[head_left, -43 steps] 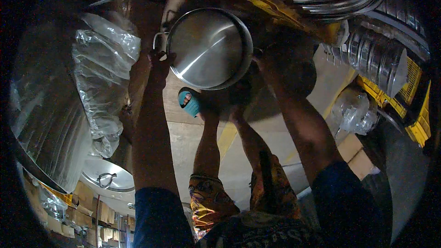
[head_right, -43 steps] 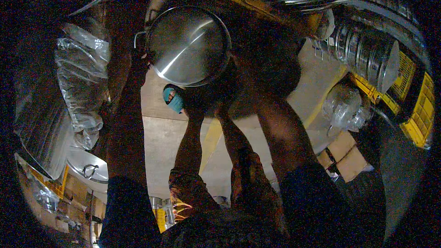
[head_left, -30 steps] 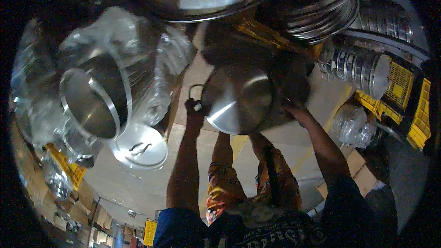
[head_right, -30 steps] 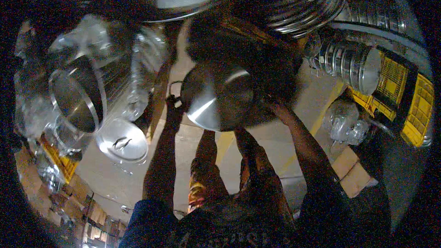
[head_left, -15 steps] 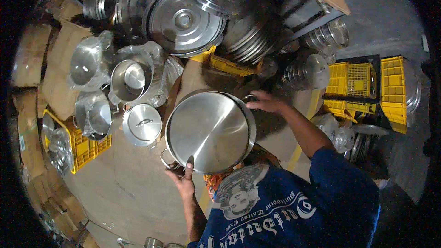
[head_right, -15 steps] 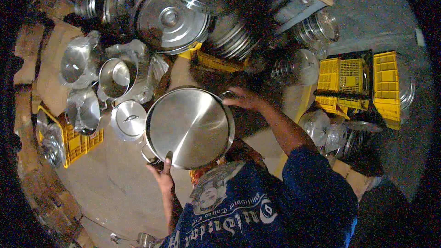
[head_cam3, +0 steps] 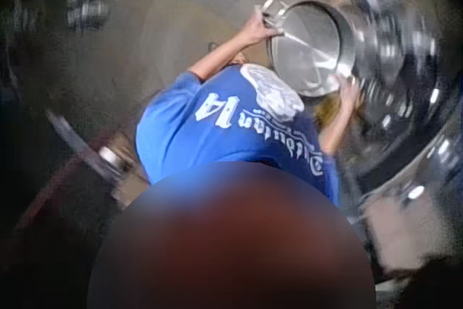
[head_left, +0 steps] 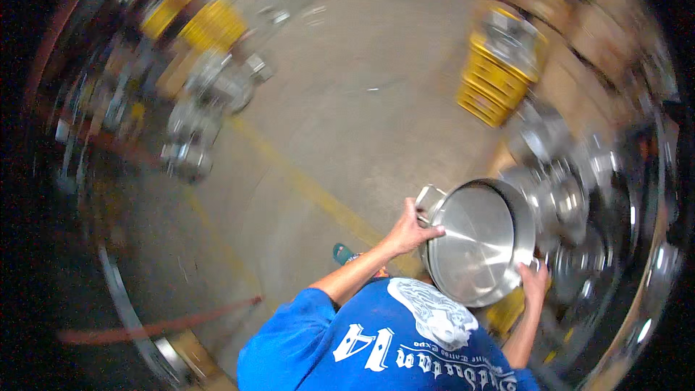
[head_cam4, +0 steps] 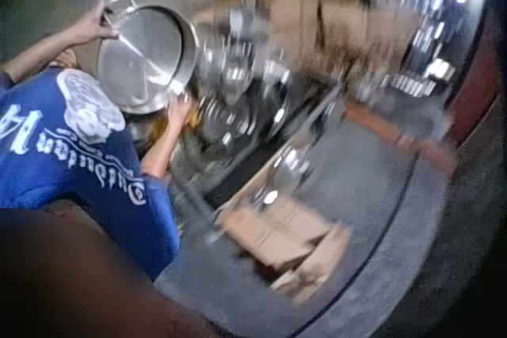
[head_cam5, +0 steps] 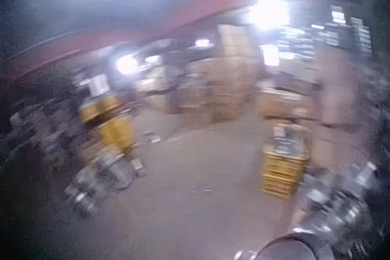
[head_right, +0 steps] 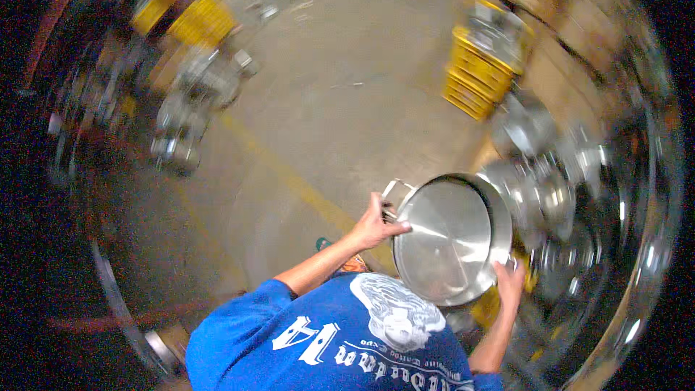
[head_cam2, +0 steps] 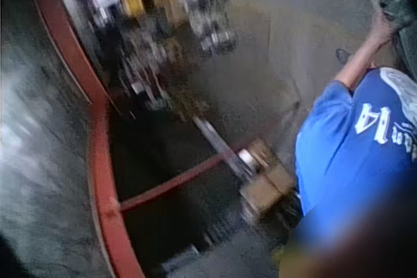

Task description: The person picks up stainless steel pots and lids from the floor and stacks them into a yellow crate. They also unwrap plastic-wrapped items and place them on the floor or in the crate.

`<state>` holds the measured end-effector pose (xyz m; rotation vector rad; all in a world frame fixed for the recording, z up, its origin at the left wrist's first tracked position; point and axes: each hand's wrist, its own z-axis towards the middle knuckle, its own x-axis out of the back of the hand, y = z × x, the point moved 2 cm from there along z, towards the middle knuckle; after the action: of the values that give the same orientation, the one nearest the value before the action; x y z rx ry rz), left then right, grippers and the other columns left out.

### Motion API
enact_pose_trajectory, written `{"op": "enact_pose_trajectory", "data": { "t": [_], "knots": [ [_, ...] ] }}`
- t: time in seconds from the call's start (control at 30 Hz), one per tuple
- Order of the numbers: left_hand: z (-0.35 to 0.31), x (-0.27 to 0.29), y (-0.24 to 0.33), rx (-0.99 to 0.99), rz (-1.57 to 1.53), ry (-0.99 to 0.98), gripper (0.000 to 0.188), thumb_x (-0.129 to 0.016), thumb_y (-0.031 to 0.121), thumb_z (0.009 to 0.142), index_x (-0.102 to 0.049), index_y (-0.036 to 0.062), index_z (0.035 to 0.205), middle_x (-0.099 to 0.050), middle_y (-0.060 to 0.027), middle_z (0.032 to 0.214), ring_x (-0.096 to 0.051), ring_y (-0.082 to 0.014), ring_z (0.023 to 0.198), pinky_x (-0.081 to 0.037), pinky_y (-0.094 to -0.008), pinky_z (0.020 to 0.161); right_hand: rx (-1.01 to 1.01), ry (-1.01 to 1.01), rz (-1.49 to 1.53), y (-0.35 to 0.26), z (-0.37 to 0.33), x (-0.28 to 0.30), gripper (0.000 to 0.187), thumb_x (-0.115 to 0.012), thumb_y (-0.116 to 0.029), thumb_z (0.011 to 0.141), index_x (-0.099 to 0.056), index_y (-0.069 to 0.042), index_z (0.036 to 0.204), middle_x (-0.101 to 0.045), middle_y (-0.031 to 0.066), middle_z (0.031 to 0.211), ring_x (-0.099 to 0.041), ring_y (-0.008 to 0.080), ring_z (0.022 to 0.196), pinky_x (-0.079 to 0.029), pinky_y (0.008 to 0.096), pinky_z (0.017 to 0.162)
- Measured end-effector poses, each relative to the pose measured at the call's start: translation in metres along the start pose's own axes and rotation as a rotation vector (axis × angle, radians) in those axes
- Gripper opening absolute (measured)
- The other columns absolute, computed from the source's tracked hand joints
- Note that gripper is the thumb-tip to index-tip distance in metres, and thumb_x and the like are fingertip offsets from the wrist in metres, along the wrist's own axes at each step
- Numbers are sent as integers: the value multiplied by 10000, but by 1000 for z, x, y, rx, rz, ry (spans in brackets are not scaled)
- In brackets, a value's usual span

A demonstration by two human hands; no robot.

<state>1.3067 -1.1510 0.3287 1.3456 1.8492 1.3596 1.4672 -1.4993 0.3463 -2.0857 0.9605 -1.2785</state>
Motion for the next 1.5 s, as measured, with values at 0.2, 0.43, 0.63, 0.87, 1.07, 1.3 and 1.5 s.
{"op": "enact_pose_trajectory", "data": {
  "t": [0.2,0.43,0.63,0.87,1.07,1.3,1.5],
  "knots": [
    [27,227,-60,-83,-142,337,865,-799,508,659,-317,-29,1136,-478,-171,973,-523,-217,882,-476,-360,766,367,-128,-223,-138,32,-206,489,-728,-275,785,-564,110,1037,-616,120,910,-550,178,822,-449,306,798],
    [33,459,-54,-119,-246,512,907,-799,524,647,-278,-16,1156,-426,-128,948,-464,-202,897,-451,-370,788,510,-266,-190,-328,5,-405,437,-718,-326,808,-616,74,953,-604,57,835,-513,127,754,-432,270,707],
    [87,639,-70,-109,-218,747,914,-802,495,657,-268,-33,1177,-470,-205,1038,-523,-264,956,-482,-391,815,535,-478,-98,-476,24,-605,417,-701,-338,814,-606,60,897,-577,38,755,-482,120,669,-415,270,625],
    [97,830,-119,92,-388,1035,776,-824,292,682,-307,5,1185,-441,-157,1066,-477,-214,1002,-455,-350,849,620,-684,-135,-632,-16,-873,382,-728,-288,777,-589,55,869,-605,72,756,-515,153,669,-440,304,617],
    [49,938,-147,91,-655,1324,752,-802,293,711,-292,42,1203,-409,-175,1124,-432,-245,1072,-413,-387,882,742,-934,-292,-743,-113,-1029,345,-732,-282,780,-594,29,839,-568,35,684,-492,117,578,-404,285,501],
    [11,1096,-266,-19,-824,1503,677,-785,215,736,-278,66,1159,-478,-60,976,-509,-147,903,-431,-307,803,841,-1159,-427,-798,-231,-1248,320,-690,-275,830,-620,34,870,-629,63,765,-529,138,654,-432,293,558],
    [-27,1245,-368,78,-920,1462,917,-795,259,713,-227,25,1394,-542,-87,1142,-515,-231,1035,-413,-364,920,927,-1362,-517,-830,-338,-1437,287,-649,-251,868,-632,19,967,-630,39,836,-538,118,736,-434,273,638]
  ]
}}
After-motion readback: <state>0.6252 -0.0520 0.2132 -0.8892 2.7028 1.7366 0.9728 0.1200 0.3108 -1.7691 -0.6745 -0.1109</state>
